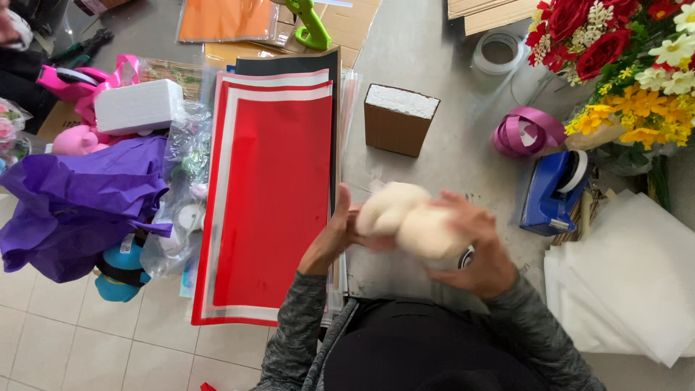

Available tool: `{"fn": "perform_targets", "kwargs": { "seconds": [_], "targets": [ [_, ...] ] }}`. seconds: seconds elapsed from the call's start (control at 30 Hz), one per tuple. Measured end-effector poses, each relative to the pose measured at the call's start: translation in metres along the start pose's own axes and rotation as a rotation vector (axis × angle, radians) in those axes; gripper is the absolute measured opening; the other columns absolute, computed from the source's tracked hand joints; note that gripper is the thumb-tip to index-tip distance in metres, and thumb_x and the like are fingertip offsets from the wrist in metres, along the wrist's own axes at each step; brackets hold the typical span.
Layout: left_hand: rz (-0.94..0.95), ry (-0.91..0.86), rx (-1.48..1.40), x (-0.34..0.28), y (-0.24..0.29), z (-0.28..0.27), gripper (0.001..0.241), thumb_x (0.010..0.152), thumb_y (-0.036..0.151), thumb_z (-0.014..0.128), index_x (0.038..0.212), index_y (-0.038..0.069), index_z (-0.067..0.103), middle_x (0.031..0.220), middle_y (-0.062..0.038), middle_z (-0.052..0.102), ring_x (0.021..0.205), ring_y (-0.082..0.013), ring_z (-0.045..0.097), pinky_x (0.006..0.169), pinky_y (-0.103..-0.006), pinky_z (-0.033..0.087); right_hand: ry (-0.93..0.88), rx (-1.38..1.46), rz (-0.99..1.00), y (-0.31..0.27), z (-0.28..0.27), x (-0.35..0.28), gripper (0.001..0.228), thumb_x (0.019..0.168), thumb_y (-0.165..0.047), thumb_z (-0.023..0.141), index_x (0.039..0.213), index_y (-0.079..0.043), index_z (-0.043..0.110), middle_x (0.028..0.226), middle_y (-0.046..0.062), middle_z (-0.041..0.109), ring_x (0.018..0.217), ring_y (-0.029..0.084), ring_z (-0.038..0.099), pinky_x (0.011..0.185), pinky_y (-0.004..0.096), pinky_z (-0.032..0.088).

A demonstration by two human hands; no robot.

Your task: The person prepares a small stuffed bear by inserting two thin wooden sticks into its base and then placing the bear inside a small cardboard box. The person subsequently gathers several flowers from a large bouquet on the table.

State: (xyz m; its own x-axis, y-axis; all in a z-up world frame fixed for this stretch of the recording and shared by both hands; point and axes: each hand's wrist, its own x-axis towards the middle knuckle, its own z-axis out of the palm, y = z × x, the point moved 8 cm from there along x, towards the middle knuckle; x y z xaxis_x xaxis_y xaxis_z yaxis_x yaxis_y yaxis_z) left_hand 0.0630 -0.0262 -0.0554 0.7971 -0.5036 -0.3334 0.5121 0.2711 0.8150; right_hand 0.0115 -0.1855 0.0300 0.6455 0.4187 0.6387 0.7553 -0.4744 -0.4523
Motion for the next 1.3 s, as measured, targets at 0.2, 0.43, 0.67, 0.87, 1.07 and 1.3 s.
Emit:
{"fn": "perform_targets", "kwargs": {
  "seconds": [0.2,0.43,0.67,0.87,1.07,1.3],
  "targets": [
    [0.521,0.485,0.617,-0.031,0.070,-0.032,0.049,0.093,0.048,0.049,0.068,0.010,0.067,0.040,-0.005,0.053,0.035,-0.0097,0.050,0.036,-0.0175,0.034,0.248,0.337,0.467,0.069,-0.057,0.010,0.102,0.050,-0.010,0.086,0.134,0.008,0.031,0.123,0.021,0.032,0.114,0.034,0.044,0.098,0.040,0.036],
    [0.247,-0.134,0.392,-0.004,0.050,0.053,0.099,0.074,0.059,0.063,0.145,0.005,0.020,0.143,-0.029,0.024,0.128,-0.0461,0.027,0.105,-0.0513,0.028,0.006,0.490,0.743,0.076,-0.025,0.056,0.084,0.059,-0.018,0.084,0.135,-0.019,0.047,0.129,0.009,0.050,0.102,0.018,0.055,0.086,0.030,0.049],
    [0.213,0.165,0.038,0.017,0.006,0.000,0.062,0.088,0.022,0.063,0.141,0.007,0.034,0.125,-0.022,0.051,0.105,-0.0314,0.058,0.085,-0.0465,0.054,0.163,0.550,0.649,0.085,-0.006,0.024,0.066,0.090,-0.035,0.053,0.141,-0.002,0.027,0.121,0.023,0.050,0.099,0.030,0.058,0.082,0.040,0.049],
    [0.311,0.340,-0.006,0.007,0.003,-0.029,0.052,0.089,0.019,0.062,0.135,0.010,0.040,0.108,-0.012,0.060,0.083,-0.0218,0.065,0.071,-0.0436,0.060,-0.175,-0.595,0.631,0.118,0.063,-0.143,0.047,0.074,-0.046,0.067,0.117,-0.031,0.056,0.121,0.003,0.047,0.110,0.029,0.050,0.088,0.043,0.043],
    [0.318,0.471,0.085,0.000,-0.001,-0.030,0.056,0.088,0.018,0.062,0.138,0.008,0.038,0.107,-0.020,0.059,0.081,-0.0270,0.066,0.067,-0.0432,0.061,-0.255,-0.670,0.728,0.129,0.070,-0.204,0.037,0.090,-0.044,0.048,0.127,-0.048,0.047,0.139,-0.010,0.036,0.118,0.025,0.038,0.085,0.045,0.042],
    [0.336,0.465,0.222,-0.010,0.010,-0.009,0.047,0.086,0.021,0.064,0.126,0.001,0.050,0.093,-0.024,0.064,0.076,-0.0279,0.067,0.064,-0.0393,0.062,-0.084,-0.607,0.574,0.128,0.031,-0.136,0.025,0.090,-0.034,0.059,0.114,-0.029,0.061,0.127,0.000,0.051,0.113,0.024,0.048,0.097,0.041,0.039]
  ]
}}
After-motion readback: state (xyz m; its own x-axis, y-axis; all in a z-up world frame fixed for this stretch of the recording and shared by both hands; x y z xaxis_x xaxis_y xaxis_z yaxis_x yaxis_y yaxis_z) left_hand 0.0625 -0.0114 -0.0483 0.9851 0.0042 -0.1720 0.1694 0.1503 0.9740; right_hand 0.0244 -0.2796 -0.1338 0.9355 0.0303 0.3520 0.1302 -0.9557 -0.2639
